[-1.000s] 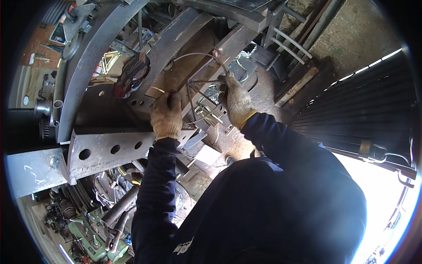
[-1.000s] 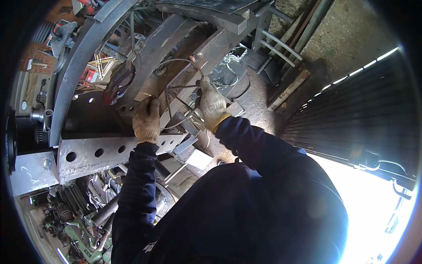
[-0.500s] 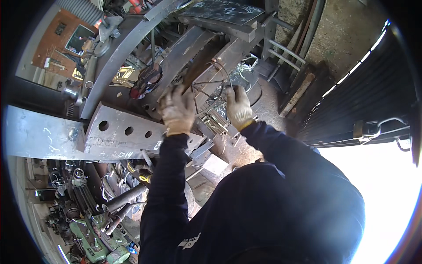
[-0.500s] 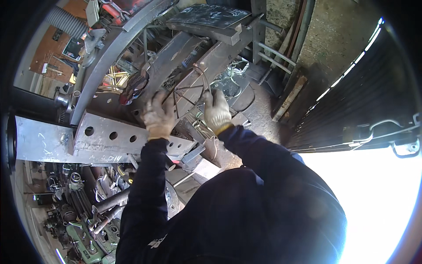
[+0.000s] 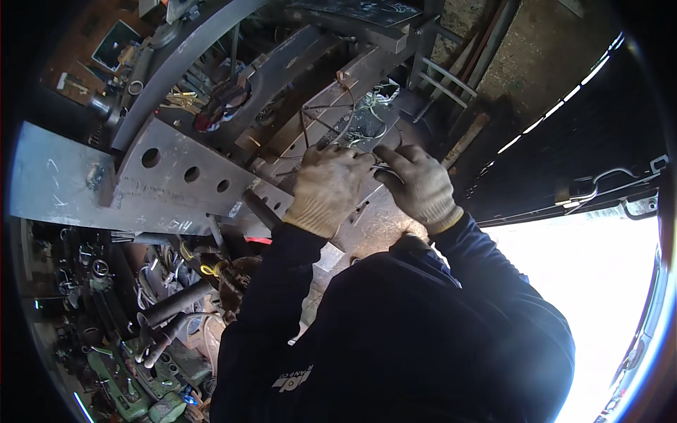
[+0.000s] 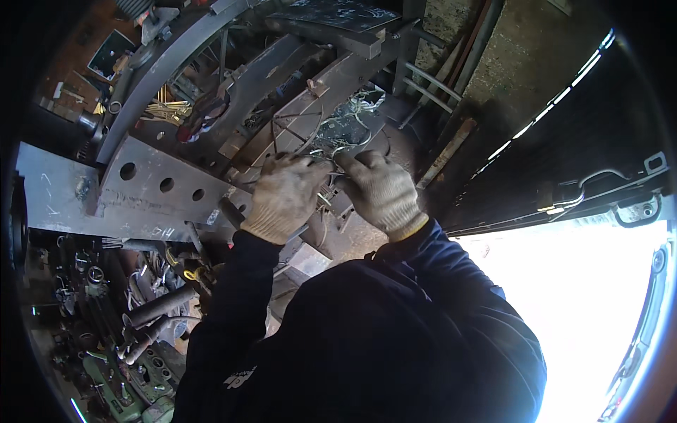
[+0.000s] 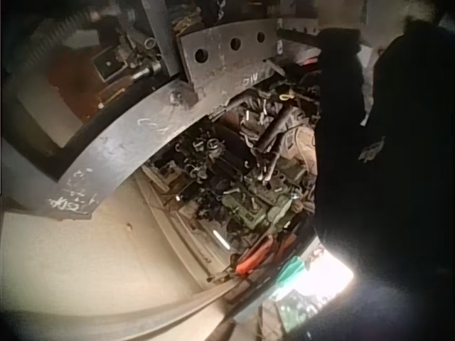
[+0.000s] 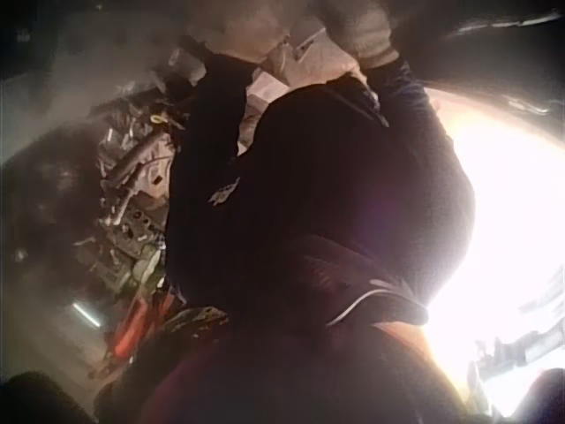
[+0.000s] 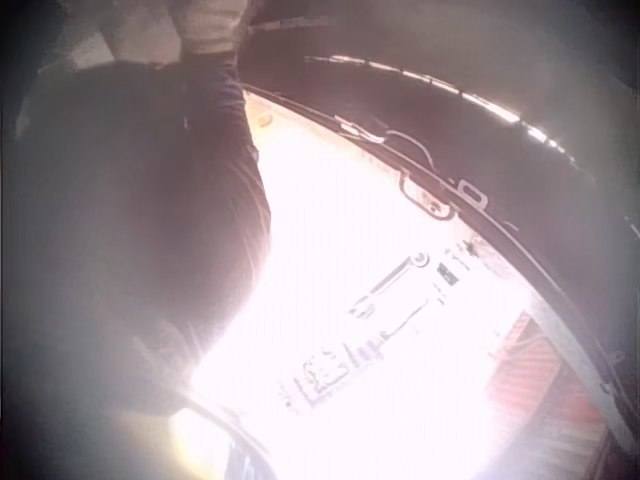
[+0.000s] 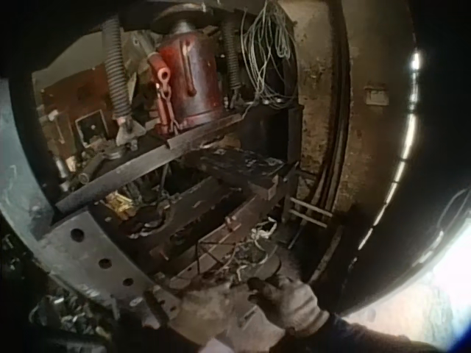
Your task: The person bends metal wires around a circular frame by hand, repeatedly picking up wire pieces and shaping them against the metal structure.
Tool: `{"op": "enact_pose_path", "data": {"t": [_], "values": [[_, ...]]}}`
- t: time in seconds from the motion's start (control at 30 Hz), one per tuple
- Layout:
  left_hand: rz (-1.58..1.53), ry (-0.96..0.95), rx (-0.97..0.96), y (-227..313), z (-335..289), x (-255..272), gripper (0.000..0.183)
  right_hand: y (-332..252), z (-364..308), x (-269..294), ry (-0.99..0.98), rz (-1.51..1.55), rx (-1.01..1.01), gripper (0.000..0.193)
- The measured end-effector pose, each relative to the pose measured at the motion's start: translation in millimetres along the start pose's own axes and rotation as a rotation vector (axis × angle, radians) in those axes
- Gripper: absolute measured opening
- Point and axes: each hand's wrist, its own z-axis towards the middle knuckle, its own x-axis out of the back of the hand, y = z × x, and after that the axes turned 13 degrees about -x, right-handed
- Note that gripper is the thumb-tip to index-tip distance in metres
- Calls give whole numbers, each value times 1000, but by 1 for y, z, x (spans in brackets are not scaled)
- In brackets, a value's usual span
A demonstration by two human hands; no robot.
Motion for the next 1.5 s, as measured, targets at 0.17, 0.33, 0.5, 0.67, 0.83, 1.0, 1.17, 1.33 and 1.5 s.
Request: {"op": "enact_pose_path", "data": {"t": [0.17,0.33,0.5,0.67,0.83,1.0,1.17,1.33,1.5], "values": [[238,461,2,21,18,-21,41,21,26,-23,-248,233,-192,30],[-181,-52,332,40,34,-63,65,60,78,-48,-520,989,-750,36],[-115,-256,449,31,52,-97,49,84,96,-60,-627,966,-635,31],[-142,-312,575,37,44,-96,29,89,86,-67,-803,1228,-879,31],[-161,-77,542,43,43,-92,26,89,85,-62,-882,1404,-877,34],[-144,32,490,42,52,-82,23,84,90,-51,-842,1321,-844,36],[-252,-83,549,41,55,-71,26,82,91,-45,-853,1283,-810,37],[-175,-147,526,40,56,-72,32,91,99,-48,-866,1113,-763,49],[-145,-152,527,40,57,-74,31,89,134,-82,-815,1655,-836,77]]}}
